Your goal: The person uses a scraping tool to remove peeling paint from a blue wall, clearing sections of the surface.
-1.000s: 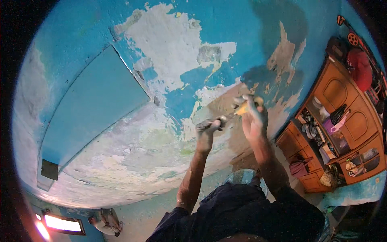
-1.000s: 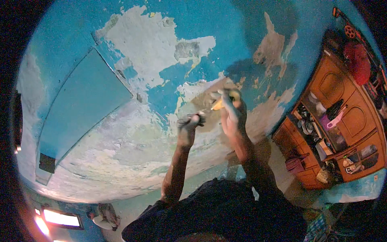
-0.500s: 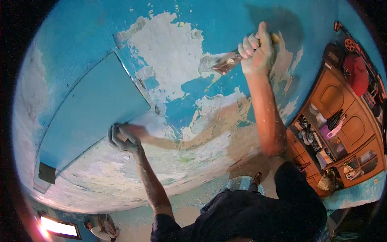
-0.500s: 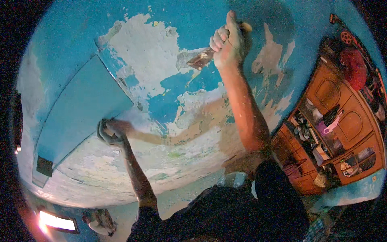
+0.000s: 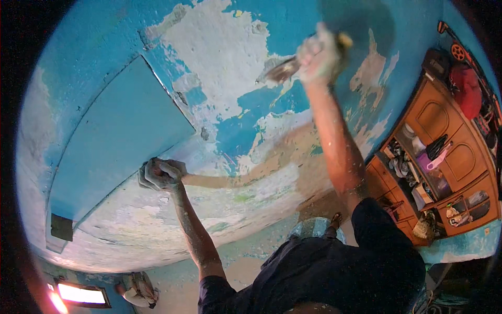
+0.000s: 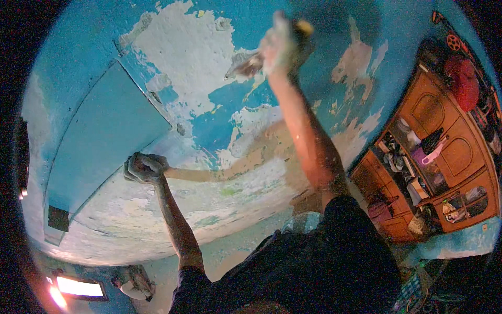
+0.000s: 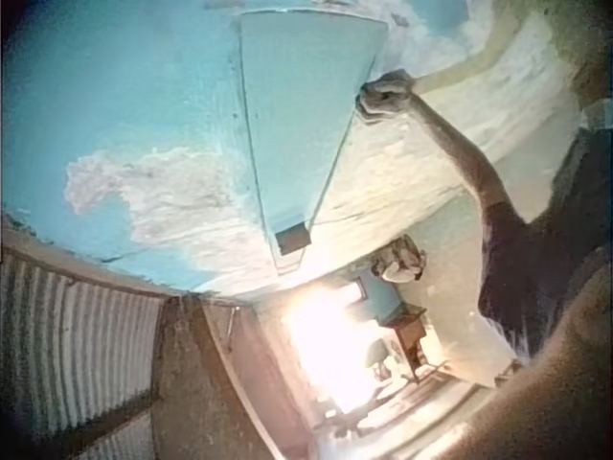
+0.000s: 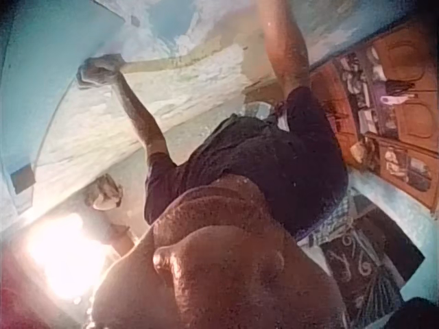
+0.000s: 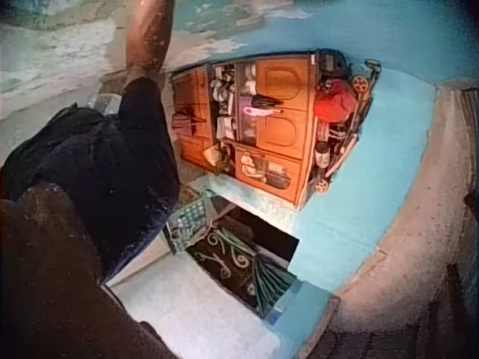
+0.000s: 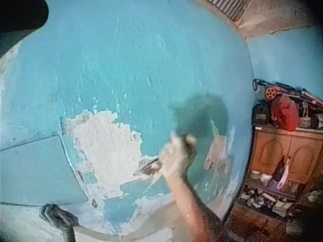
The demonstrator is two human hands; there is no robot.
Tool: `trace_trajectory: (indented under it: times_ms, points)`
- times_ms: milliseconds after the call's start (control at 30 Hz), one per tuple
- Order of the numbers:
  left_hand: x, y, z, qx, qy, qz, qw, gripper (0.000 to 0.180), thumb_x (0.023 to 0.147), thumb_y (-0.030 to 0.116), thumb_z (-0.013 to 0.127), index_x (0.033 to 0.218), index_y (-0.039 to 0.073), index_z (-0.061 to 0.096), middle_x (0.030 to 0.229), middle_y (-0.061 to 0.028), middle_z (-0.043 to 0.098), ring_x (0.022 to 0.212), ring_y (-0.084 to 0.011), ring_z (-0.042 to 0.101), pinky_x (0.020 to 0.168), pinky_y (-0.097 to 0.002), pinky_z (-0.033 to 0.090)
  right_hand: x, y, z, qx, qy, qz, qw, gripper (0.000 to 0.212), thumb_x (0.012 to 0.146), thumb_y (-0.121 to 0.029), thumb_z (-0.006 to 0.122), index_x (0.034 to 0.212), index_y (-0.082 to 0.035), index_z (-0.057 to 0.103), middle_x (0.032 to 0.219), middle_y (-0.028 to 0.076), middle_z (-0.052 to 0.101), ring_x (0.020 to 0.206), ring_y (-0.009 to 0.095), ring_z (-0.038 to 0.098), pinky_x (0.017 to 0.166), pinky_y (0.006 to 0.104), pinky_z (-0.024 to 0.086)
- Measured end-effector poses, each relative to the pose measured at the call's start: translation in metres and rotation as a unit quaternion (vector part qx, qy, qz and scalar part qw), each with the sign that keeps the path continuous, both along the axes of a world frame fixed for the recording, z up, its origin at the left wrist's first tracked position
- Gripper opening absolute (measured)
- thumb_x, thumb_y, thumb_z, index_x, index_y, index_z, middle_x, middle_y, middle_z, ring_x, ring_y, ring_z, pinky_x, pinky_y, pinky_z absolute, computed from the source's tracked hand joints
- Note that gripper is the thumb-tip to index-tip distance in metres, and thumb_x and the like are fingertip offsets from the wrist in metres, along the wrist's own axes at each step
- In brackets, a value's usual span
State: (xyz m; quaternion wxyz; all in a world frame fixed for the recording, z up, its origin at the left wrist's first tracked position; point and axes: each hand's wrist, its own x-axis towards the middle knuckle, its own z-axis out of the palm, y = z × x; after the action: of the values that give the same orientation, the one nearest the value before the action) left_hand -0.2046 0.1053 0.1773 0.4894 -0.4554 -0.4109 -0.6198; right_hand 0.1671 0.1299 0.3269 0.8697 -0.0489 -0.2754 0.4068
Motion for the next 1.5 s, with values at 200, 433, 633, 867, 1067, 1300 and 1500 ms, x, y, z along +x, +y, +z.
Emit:
trace_trajectory:
  times_ms: [200, 433, 633, 867, 1067, 1300, 1500]
  points:
    - [0.008, -0.001, 0.004, 0.016, -0.011, 0.007, 1.0, 0.01, 0.081, 0.014, 0.058, 0.087, 0.006, 0.057, 0.091, -0.0096, 0.056, 0.085, -0.0289, 0.05, 0.074, -0.0414, 0.038, -0.025, 0.009, 0.0, -0.019, -0.17, 0.034, 0.985, 0.022, 0.081, -0.017, 0.062, 0.066, -0.015, 0.047, 0.048, -0.006, 0.034, 0.035, 0.007, 0.03, 0.032, 0.0229, 0.023]
    - [0.006, -0.002, 0.003, 0.002, -0.006, -0.006, 1.0, 0.014, 0.08, 0.016, 0.057, 0.088, 0.004, 0.057, 0.093, -0.0123, 0.055, 0.088, -0.0294, 0.049, 0.075, -0.0431, 0.039, 0.0, 0.007, 0.013, -0.003, -0.033, 0.078, 0.996, 0.035, 0.084, -0.021, 0.059, 0.06, -0.018, 0.035, 0.046, -0.007, 0.029, 0.033, 0.008, 0.023, 0.031, 0.0239, 0.021]
    - [-0.001, -0.001, -0.001, -0.005, -0.002, -0.024, 1.0, 0.02, 0.081, 0.02, 0.056, 0.092, 0.003, 0.057, 0.097, -0.014, 0.053, 0.09, -0.0308, 0.048, 0.076, -0.0443, 0.038, -0.031, -0.012, -0.015, -0.04, -0.091, 0.039, 0.994, 0.022, 0.083, -0.017, 0.063, 0.069, -0.014, 0.046, 0.051, -0.004, 0.035, 0.039, 0.008, 0.032, 0.034, 0.0244, 0.026]
    - [-0.005, -0.003, -0.004, -0.007, 0.003, -0.026, 1.0, 0.021, 0.076, 0.015, 0.057, 0.092, 0.002, 0.057, 0.098, -0.0138, 0.051, 0.093, -0.0288, 0.045, 0.079, -0.0407, 0.037, 0.01, -0.047, 0.01, 0.082, -0.197, 0.123, 0.969, 0.039, 0.092, -0.041, 0.042, 0.072, -0.008, 0.048, 0.059, 0.002, 0.043, 0.055, 0.015, 0.039, 0.056, 0.0303, 0.032]
    - [-0.002, -0.003, -0.004, -0.019, 0.001, -0.046, 0.999, 0.016, 0.077, 0.013, 0.056, 0.09, 0.003, 0.058, 0.097, -0.0132, 0.052, 0.093, -0.0279, 0.045, 0.079, -0.0398, 0.037, 0.008, -0.053, 0.01, 0.066, -0.176, 0.138, 0.972, 0.039, 0.09, -0.042, 0.045, 0.073, -0.007, 0.049, 0.065, 0.003, 0.045, 0.061, 0.016, 0.039, 0.059, 0.0311, 0.032]
    - [-0.003, -0.001, -0.004, -0.021, -0.011, -0.031, 0.999, 0.018, 0.076, 0.014, 0.056, 0.09, 0.003, 0.057, 0.098, -0.0133, 0.052, 0.093, -0.0285, 0.045, 0.079, -0.0408, 0.037, 0.042, -0.011, -0.024, -0.015, 0.073, 0.101, 0.992, 0.041, 0.075, -0.047, 0.052, 0.061, -0.01, 0.04, 0.056, 0.001, 0.032, 0.05, 0.016, 0.029, 0.048, 0.0308, 0.025]
    - [-0.008, 0.002, -0.007, -0.025, 0.019, -0.014, 0.999, 0.018, 0.077, 0.013, 0.056, 0.091, 0.001, 0.057, 0.099, -0.0137, 0.052, 0.093, -0.0295, 0.046, 0.078, -0.042, 0.037, -0.004, -0.002, -0.038, 0.071, 0.103, 0.109, 0.986, 0.042, 0.075, -0.048, 0.048, 0.054, -0.013, 0.038, 0.047, 0.0, 0.03, 0.042, 0.014, 0.028, 0.039, 0.0275, 0.021]
